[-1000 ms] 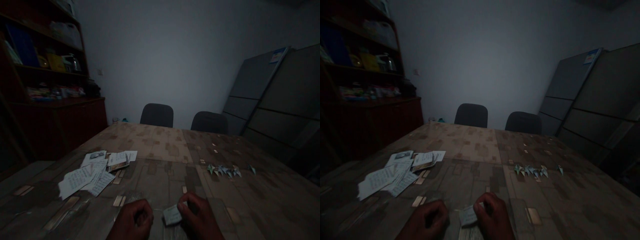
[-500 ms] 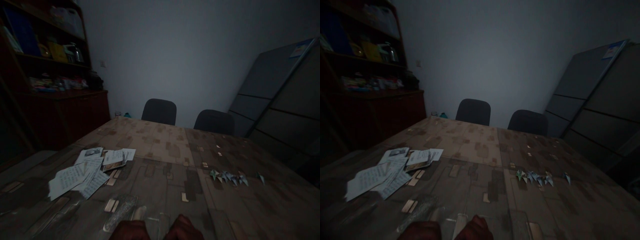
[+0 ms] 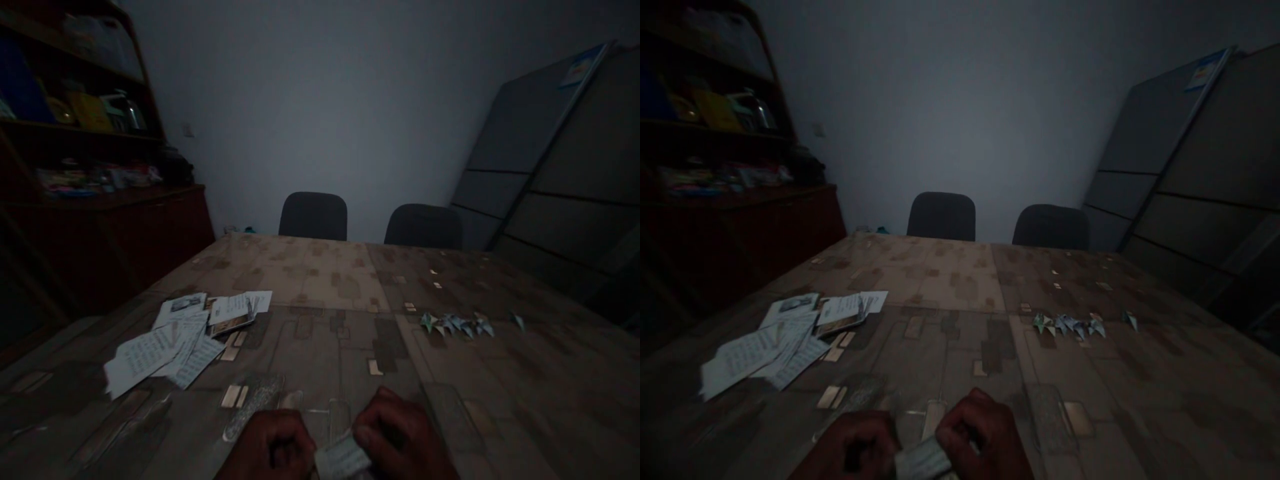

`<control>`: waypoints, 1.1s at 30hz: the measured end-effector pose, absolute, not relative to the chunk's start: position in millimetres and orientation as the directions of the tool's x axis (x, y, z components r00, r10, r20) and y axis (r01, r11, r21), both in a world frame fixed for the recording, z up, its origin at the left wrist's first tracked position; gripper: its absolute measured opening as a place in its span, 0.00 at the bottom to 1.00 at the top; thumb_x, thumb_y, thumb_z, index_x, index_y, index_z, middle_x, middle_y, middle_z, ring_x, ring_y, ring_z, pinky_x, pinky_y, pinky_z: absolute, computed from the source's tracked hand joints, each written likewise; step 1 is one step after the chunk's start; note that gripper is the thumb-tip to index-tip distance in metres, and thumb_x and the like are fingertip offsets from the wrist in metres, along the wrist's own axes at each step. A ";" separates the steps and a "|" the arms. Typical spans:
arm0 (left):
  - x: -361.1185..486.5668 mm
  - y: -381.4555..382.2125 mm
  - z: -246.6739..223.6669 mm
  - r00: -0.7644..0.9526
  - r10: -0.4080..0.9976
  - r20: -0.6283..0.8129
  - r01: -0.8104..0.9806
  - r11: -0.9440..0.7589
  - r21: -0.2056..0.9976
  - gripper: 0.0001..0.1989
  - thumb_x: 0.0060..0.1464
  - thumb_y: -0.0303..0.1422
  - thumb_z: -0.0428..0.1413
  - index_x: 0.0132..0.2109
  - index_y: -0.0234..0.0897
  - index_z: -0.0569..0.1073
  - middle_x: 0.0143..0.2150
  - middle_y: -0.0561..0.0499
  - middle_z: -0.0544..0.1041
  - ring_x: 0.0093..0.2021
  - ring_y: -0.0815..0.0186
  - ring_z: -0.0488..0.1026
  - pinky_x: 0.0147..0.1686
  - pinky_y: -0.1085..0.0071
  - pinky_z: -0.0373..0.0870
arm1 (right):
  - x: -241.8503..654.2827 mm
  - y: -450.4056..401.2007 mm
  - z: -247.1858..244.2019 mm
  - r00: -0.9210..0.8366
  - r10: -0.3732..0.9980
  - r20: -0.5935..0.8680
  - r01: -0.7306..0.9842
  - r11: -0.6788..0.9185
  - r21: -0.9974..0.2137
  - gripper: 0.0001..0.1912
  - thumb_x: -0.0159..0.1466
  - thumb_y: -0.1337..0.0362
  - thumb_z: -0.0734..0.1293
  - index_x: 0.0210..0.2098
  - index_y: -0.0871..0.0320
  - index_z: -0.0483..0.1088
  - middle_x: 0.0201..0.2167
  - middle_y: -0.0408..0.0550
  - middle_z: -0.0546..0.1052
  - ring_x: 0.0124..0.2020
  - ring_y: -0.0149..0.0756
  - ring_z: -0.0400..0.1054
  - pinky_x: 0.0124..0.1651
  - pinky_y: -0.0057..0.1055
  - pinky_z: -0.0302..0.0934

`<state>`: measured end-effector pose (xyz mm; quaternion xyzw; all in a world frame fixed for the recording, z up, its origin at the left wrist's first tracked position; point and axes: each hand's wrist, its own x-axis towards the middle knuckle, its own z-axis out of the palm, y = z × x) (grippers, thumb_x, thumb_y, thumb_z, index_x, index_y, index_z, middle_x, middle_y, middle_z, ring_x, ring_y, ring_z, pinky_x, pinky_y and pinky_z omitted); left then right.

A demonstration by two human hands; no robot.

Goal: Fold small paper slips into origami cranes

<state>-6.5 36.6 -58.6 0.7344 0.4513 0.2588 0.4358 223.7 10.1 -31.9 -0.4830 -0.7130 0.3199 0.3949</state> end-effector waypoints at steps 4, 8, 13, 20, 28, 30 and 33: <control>-0.7 28.4 -34.2 0.293 0.955 0.049 0.432 -0.178 0.884 0.11 0.52 0.30 0.53 0.26 0.37 0.77 0.23 0.53 0.74 0.25 0.66 0.70 0.25 0.74 0.62 | 222.7 7.8 -8.2 0.028 0.989 0.148 0.418 0.123 -0.900 0.12 0.61 0.61 0.64 0.24 0.59 0.71 0.23 0.43 0.72 0.28 0.35 0.67 0.32 0.27 0.58; 1.9 19.3 -25.0 0.224 0.932 0.284 0.283 -0.341 0.897 0.13 0.50 0.31 0.58 0.43 0.46 0.80 0.41 0.50 0.82 0.37 0.61 0.77 0.38 0.71 0.70 | 216.8 7.6 -10.2 -0.019 0.997 0.072 0.435 0.073 -0.897 0.10 0.58 0.63 0.64 0.23 0.60 0.71 0.20 0.41 0.69 0.25 0.33 0.65 0.29 0.27 0.56; 3.5 20.5 -37.0 0.278 0.959 0.055 0.156 -0.102 0.983 0.12 0.46 0.30 0.62 0.41 0.39 0.81 0.32 0.49 0.82 0.33 0.62 0.76 0.33 0.71 0.69 | 209.4 3.3 -21.1 -0.107 0.992 0.070 0.436 0.110 -0.893 0.08 0.57 0.65 0.65 0.24 0.60 0.73 0.20 0.41 0.70 0.25 0.33 0.64 0.29 0.27 0.54; 8.5 30.2 -45.6 0.370 0.922 -0.113 -0.260 0.220 0.940 0.21 0.41 0.44 0.70 0.34 0.36 0.72 0.19 0.58 0.73 0.16 0.73 0.67 0.18 0.78 0.62 | 204.5 1.4 -18.6 -0.177 0.983 0.056 0.050 0.066 -0.997 0.25 0.67 0.46 0.59 0.26 0.59 0.69 0.20 0.41 0.67 0.25 0.33 0.63 0.32 0.29 0.56; 10.5 28.1 -52.4 0.415 0.893 -0.173 -0.415 0.355 0.838 0.23 0.41 0.43 0.72 0.33 0.36 0.69 0.17 0.58 0.76 0.15 0.74 0.70 0.17 0.82 0.63 | 195.7 3.6 -47.0 -0.245 0.968 0.060 -0.064 0.046 -0.997 0.31 0.58 0.39 0.68 0.46 0.60 0.70 0.24 0.42 0.69 0.25 0.32 0.63 0.30 0.28 0.58; 11.9 26.5 -54.5 0.432 0.888 -0.157 -0.419 0.351 0.837 0.23 0.42 0.44 0.71 0.33 0.35 0.69 0.18 0.56 0.77 0.15 0.73 0.72 0.17 0.82 0.63 | 193.8 3.3 -48.0 -0.249 0.967 0.054 -0.066 0.039 -0.997 0.31 0.57 0.38 0.68 0.45 0.59 0.70 0.25 0.42 0.69 0.25 0.32 0.63 0.29 0.27 0.57; 13.3 25.9 -57.2 0.440 0.887 -0.140 -0.418 0.340 0.843 0.23 0.41 0.45 0.71 0.33 0.35 0.70 0.19 0.54 0.78 0.15 0.72 0.73 0.17 0.81 0.66 | 193.6 2.5 -45.2 -0.277 0.959 0.049 -0.081 0.028 -0.996 0.29 0.57 0.40 0.69 0.43 0.60 0.71 0.24 0.42 0.69 0.24 0.31 0.62 0.28 0.26 0.56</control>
